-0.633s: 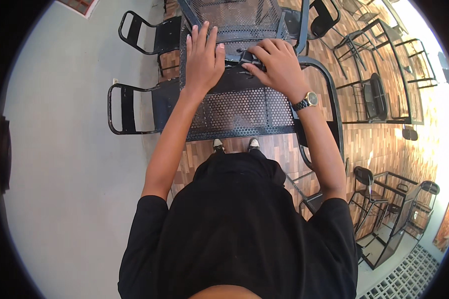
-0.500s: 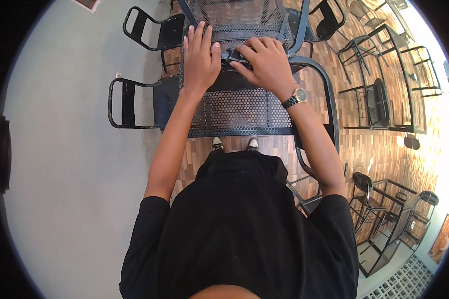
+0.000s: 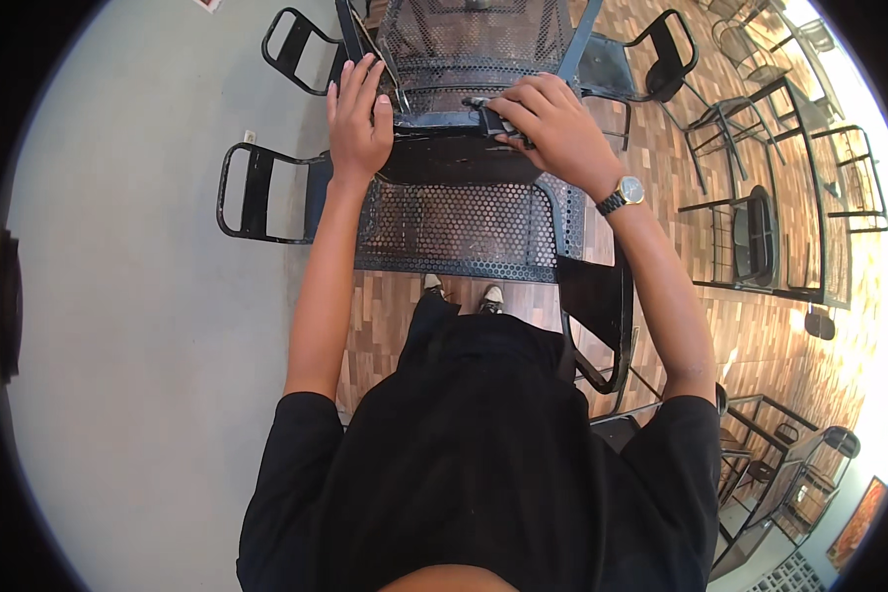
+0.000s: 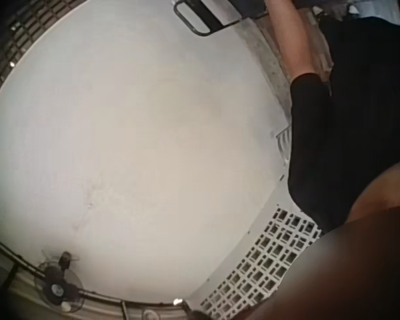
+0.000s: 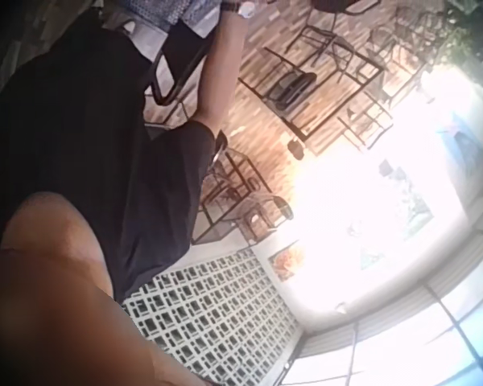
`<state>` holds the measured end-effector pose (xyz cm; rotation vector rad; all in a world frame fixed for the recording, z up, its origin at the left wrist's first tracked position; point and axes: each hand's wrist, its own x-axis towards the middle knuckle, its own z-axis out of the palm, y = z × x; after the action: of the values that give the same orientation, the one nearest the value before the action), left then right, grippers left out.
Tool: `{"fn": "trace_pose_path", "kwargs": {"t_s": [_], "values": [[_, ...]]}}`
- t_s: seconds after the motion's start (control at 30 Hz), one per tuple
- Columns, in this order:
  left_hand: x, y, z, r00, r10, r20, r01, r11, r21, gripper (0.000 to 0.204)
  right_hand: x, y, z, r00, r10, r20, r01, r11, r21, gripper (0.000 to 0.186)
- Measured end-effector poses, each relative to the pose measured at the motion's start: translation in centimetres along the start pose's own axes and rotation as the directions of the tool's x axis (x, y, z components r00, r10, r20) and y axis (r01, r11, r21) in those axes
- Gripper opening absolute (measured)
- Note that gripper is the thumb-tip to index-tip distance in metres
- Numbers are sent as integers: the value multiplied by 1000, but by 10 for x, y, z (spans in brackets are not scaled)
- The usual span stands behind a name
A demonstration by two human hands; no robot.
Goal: Repairing a metal chair frame by wrapping a broken joint with black tape.
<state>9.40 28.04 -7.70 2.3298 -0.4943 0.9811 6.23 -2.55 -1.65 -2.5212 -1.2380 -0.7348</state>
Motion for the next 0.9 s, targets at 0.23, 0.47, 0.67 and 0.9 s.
{"fn": "trace_pose_path", "kwargs": {"t_s": [0.23,0.47,0.67,0.9], "values": [[2,5,-2,1000,27,16,-28,997,72,46,10,1,6,1000,9,21,-9,1000,-7,36],[1,7,-3,999,26,25,-28,998,59,45,32,-15,28,996,65,63,-63,997,-36,40],[0,11,-8,997,-11,70,9,1000,23,45,56,-36,44,993,33,115,-32,999,-8,42],[2,17,-10,995,-29,100,34,998,-50,42,72,-56,52,989,104,107,-109,993,36,36]]}}
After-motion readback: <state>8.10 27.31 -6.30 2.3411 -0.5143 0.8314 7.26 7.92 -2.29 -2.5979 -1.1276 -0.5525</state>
